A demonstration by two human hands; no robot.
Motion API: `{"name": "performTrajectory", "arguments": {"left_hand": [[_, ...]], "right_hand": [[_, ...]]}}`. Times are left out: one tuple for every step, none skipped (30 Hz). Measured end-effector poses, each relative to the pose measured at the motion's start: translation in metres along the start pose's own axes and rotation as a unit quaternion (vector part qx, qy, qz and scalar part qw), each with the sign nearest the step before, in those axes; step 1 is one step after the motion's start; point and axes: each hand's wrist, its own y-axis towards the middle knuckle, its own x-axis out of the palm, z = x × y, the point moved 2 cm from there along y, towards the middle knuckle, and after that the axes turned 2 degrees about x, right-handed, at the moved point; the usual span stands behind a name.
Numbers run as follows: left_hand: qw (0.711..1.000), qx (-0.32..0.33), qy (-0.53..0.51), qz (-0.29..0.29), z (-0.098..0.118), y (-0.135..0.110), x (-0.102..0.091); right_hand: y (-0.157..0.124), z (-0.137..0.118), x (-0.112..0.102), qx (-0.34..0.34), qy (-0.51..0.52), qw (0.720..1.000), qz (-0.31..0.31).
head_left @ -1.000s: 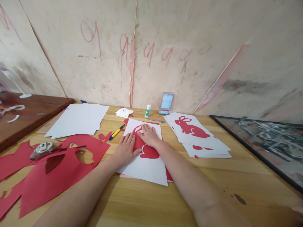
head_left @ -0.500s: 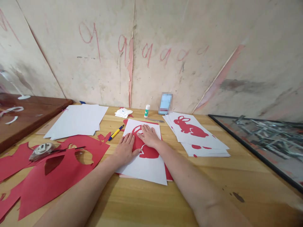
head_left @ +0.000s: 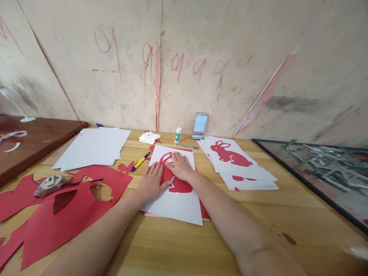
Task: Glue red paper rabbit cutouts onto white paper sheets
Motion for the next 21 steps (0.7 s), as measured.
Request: {"name": "performTrajectory", "arguments": {"left_hand": [[1.000,0.001,-0.002,0.001,0.000,0.000,0.000],[1.000,0.003,-0.004,0.003,0.000,0.000,0.000],[1.000,0.004,-0.004,0.004,0.000,0.000,0.000],[1.000,0.005,-0.004,0.005,0.000,0.000,0.000],[1.000,0.004,-0.004,0.005,-0.001,0.000,0.000],[1.000,0.003,-0.004,0.005,-0.001,0.000,0.000],[1.000,0.002,-0.005,0.003,0.000,0.000,0.000],[1.000,0.001,-0.005,0.001,0.000,0.000,0.000],[1.000,0.001,-0.006,-0.002,0.000,0.000,-0.001],[1.000,0.001,-0.007,-0.004,0.000,0.000,-0.001],[1.000,0.001,-0.007,-0.005,0.001,0.000,-0.002],[1.000,0.001,-0.007,-0.004,0.001,0.000,-0.002],[1.000,0.001,-0.007,-0.003,0.001,0.000,-0.003],[1.000,0.001,-0.008,-0.002,0.001,0.000,-0.003],[1.000,0.001,-0.009,-0.001,0.002,-0.001,-0.003],[1.000,0.000,-0.010,-0.001,0.002,-0.001,-0.003],[1.000,0.000,-0.011,-0.001,0.002,-0.001,-0.004],[1.000,-0.001,-0.012,-0.003,0.002,-0.001,-0.004],[1.000,-0.003,-0.012,-0.005,0.003,-0.001,-0.004],[1.000,-0.005,-0.012,-0.008,0.003,-0.001,-0.005],[1.000,-0.007,-0.013,-0.013,0.003,-0.001,-0.006]], "right_hand": [[-0.001,-0.001,-0.001,-0.001,-0.002,1.000,-0.002],[-0.002,-0.003,-0.001,-0.002,-0.005,1.000,-0.004],[-0.003,-0.004,-0.002,-0.005,-0.009,1.000,-0.006],[-0.003,-0.005,-0.002,-0.008,-0.013,1.000,-0.009],[-0.003,-0.006,-0.002,-0.009,-0.016,1.000,-0.010],[-0.003,-0.006,-0.002,-0.010,-0.019,1.000,-0.011],[-0.003,-0.007,-0.001,-0.010,-0.020,1.000,-0.011],[-0.003,-0.007,-0.001,-0.010,-0.020,1.000,-0.011],[-0.003,-0.007,-0.001,-0.008,-0.018,1.000,-0.012],[-0.004,-0.006,-0.002,-0.006,-0.015,1.000,-0.011],[-0.004,-0.007,-0.002,-0.006,-0.013,1.000,-0.009],[-0.005,-0.007,-0.002,-0.011,-0.011,1.000,-0.006],[-0.006,-0.008,-0.002,-0.019,-0.010,1.000,-0.002],[-0.006,-0.009,-0.002,-0.031,-0.011,0.999,0.001],[-0.007,-0.010,-0.001,-0.046,-0.013,0.999,0.001],[-0.007,-0.011,0.000,-0.060,-0.015,0.998,-0.002],[-0.007,-0.012,0.001,-0.070,-0.017,0.997,-0.005],[-0.007,-0.012,0.002,-0.075,-0.018,0.997,-0.008],[-0.007,-0.012,0.003,-0.078,-0.019,0.997,-0.010],[-0.007,-0.012,0.004,-0.078,-0.020,0.997,-0.010],[-0.007,-0.012,0.004,-0.077,-0.021,0.997,-0.010]]}}
